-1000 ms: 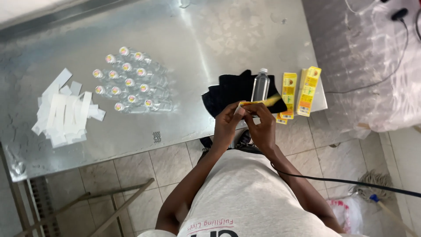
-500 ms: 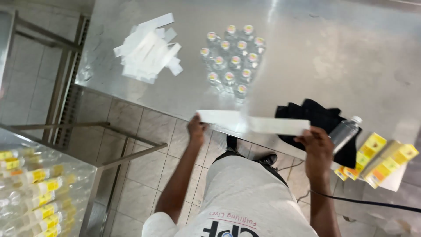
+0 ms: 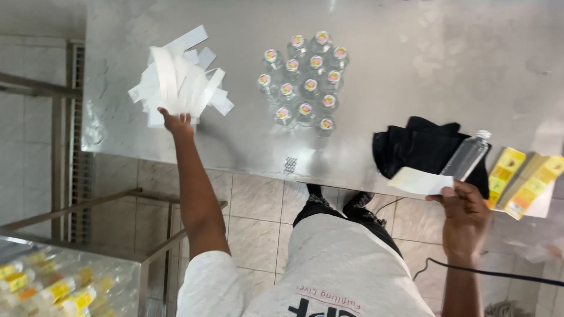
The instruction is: Manually applying adhesive labels to plastic water bottles on a production table.
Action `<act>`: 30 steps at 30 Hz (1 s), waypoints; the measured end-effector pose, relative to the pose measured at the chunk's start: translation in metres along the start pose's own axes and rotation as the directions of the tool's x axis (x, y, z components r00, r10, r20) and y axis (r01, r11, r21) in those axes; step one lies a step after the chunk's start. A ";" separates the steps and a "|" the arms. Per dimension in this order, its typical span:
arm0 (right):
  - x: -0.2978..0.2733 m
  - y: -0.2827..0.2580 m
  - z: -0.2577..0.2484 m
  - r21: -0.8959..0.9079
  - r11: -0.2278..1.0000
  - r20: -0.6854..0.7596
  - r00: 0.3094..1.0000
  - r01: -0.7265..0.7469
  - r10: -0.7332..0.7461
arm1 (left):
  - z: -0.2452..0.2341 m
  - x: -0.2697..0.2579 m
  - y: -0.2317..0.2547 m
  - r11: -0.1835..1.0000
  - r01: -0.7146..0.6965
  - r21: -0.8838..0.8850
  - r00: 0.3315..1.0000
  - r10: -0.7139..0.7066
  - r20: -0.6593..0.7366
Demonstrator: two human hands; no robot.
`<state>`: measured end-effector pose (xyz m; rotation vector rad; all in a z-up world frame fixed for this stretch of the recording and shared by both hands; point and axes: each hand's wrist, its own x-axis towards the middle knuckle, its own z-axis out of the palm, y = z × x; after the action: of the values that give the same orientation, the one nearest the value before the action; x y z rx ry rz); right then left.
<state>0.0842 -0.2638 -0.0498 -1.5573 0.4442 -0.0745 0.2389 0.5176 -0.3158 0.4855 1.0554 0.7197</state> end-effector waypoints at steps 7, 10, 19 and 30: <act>-0.007 -0.029 0.011 -0.255 0.828 0.181 0.866 0.500 -0.467 | -0.024 -0.287 -0.105 0.751 -0.056 0.658 0.887 -0.265 0.378; -0.008 -0.039 0.018 -0.289 0.670 0.312 0.729 0.683 -0.609 | -0.022 -0.462 -0.153 0.586 0.268 0.765 0.500 -0.763 0.409; 0.003 0.006 -0.061 -0.321 0.724 0.438 0.773 0.611 -0.459 | -0.025 -0.568 -0.271 0.486 0.370 0.792 0.361 -0.861 0.359; 0.001 0.104 -0.122 0.469 0.818 0.166 0.943 -0.332 0.287 | -0.042 -0.649 -0.374 0.461 0.343 0.819 0.413 -0.857 0.309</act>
<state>0.0220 -0.3770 -0.1457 -0.9644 0.5554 0.1274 0.1150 -0.2111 -0.1909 0.7888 0.6030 -0.6337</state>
